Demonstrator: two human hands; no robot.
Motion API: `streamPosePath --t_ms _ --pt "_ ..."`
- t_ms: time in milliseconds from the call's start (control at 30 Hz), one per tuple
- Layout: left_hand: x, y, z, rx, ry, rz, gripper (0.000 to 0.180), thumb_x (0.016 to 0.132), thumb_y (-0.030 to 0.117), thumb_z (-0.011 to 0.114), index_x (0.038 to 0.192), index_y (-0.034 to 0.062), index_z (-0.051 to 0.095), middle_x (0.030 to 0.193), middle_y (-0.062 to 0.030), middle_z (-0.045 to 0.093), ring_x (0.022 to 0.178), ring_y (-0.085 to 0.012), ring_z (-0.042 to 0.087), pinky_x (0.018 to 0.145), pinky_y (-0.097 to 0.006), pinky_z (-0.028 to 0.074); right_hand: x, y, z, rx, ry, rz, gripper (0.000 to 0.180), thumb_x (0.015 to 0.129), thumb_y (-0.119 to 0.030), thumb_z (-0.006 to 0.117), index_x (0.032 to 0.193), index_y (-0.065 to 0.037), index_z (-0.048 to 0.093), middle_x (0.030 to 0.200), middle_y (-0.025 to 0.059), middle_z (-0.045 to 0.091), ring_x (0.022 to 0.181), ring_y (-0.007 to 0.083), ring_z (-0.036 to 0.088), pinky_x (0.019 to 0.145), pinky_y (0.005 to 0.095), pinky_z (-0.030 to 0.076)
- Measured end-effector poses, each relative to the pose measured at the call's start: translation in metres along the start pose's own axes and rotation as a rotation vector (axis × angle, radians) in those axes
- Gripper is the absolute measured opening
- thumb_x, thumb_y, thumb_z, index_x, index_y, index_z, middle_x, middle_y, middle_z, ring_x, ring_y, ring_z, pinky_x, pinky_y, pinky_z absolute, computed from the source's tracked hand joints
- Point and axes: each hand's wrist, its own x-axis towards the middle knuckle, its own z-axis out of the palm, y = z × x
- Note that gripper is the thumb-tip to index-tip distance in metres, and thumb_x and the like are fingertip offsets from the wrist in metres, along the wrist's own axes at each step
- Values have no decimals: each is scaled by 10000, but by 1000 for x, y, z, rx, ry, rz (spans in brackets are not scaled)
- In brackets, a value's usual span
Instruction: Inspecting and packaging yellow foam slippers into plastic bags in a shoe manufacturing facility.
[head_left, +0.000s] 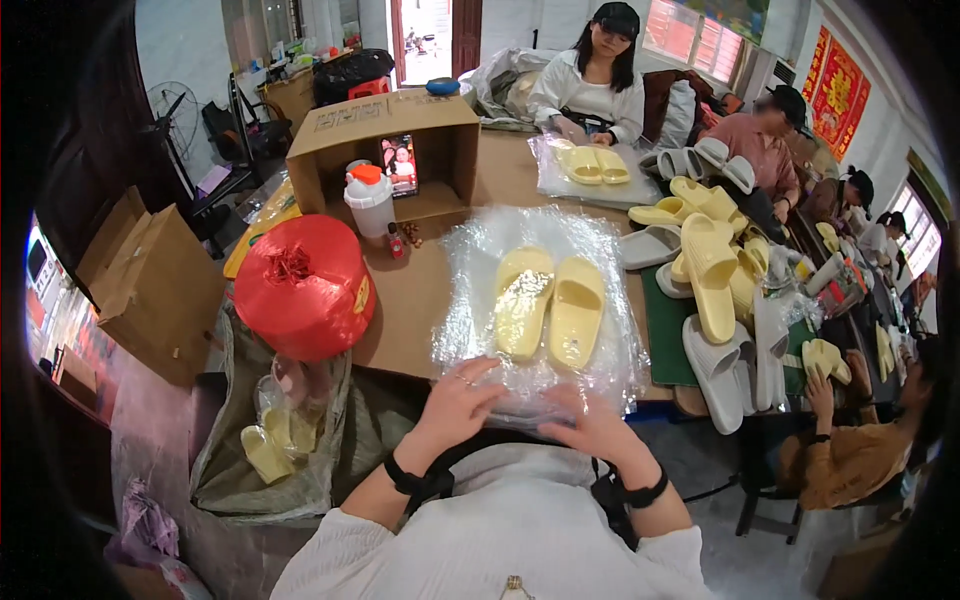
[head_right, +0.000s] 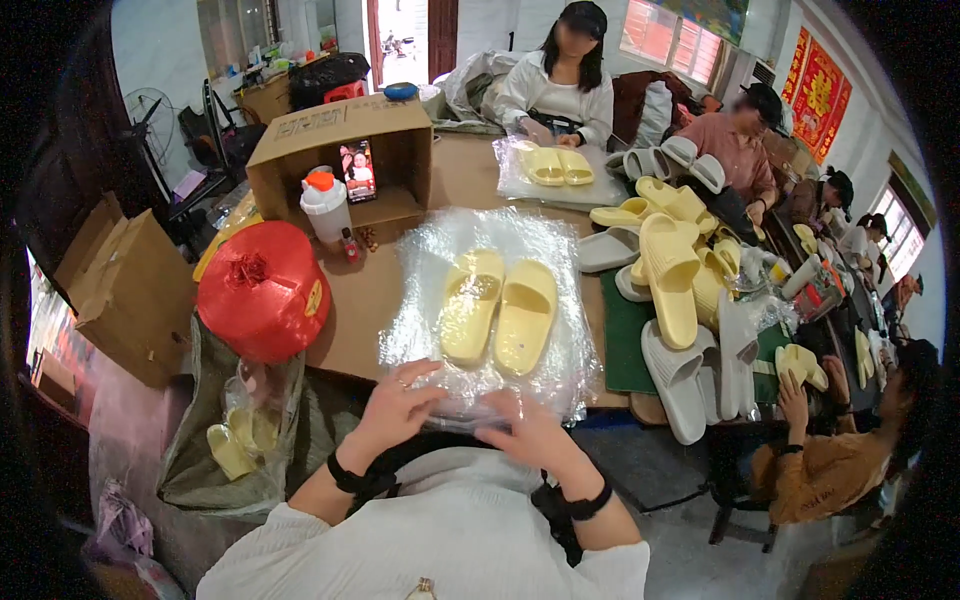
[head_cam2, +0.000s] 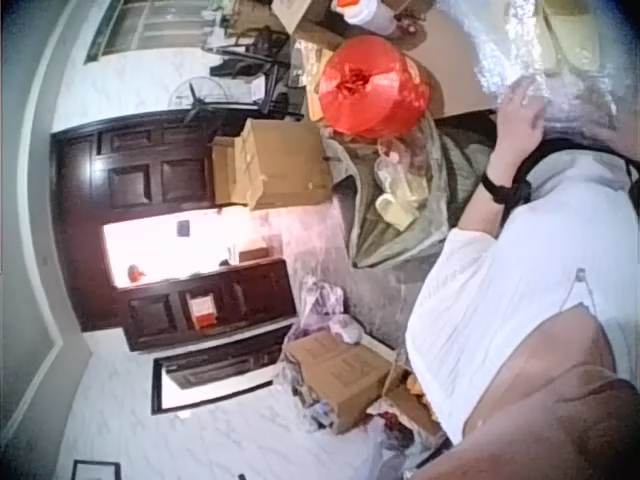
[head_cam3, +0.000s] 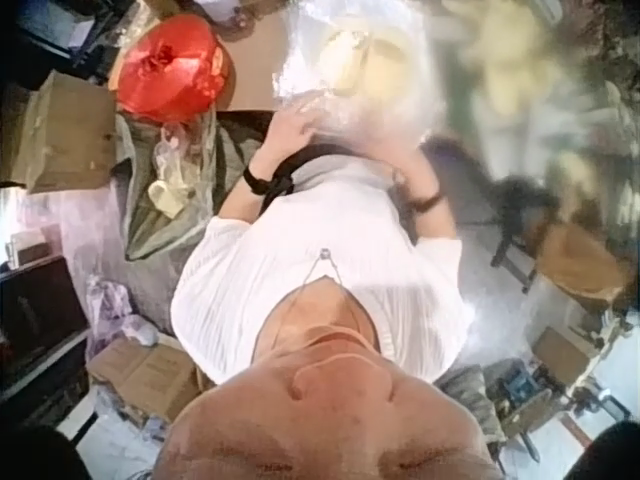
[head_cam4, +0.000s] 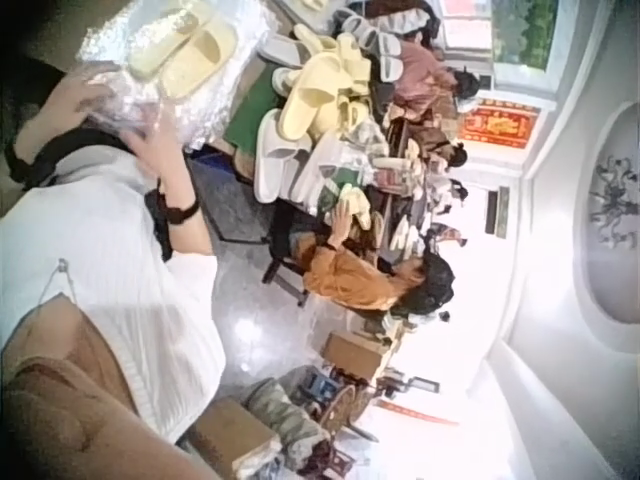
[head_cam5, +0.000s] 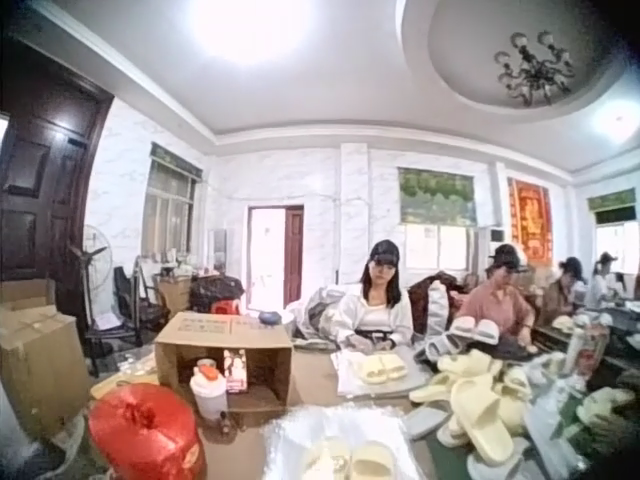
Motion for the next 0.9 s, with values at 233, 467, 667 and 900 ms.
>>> streamPosePath --t_ms 233,467,667,900 --pt "-13 -9 -11 -44 225 -226 299 821 -87 630 1030 91 750 1181 -96 691 1015 -284 659 824 -344 542 -40 8 -65 800 -19 496 147 925 -115 705 963 27 712 829 41 706 726 98 629 630 239 503" --pt "-8 -2 -4 23 280 -166 373 798 -72 638 1087 137 747 1175 -87 674 984 -288 660 792 -355 562 -19 72 -12 656 271 884 309 953 -213 686 1147 26 651 864 66 683 680 122 610 545 264 489" --pt "-22 -24 3 -62 294 -332 307 849 -41 656 1109 100 738 1141 -104 669 926 -252 671 738 -323 555 -19 74 19 708 150 721 369 930 -185 708 1195 56 618 809 30 660 676 67 575 551 228 436" --pt "-35 -57 3 -732 454 -654 231 1036 83 491 1065 -12 700 973 -60 697 757 -124 654 659 -271 539 -32 90 -1 918 278 789 172 935 -151 674 1052 -25 674 784 -50 597 632 35 496 545 203 372"
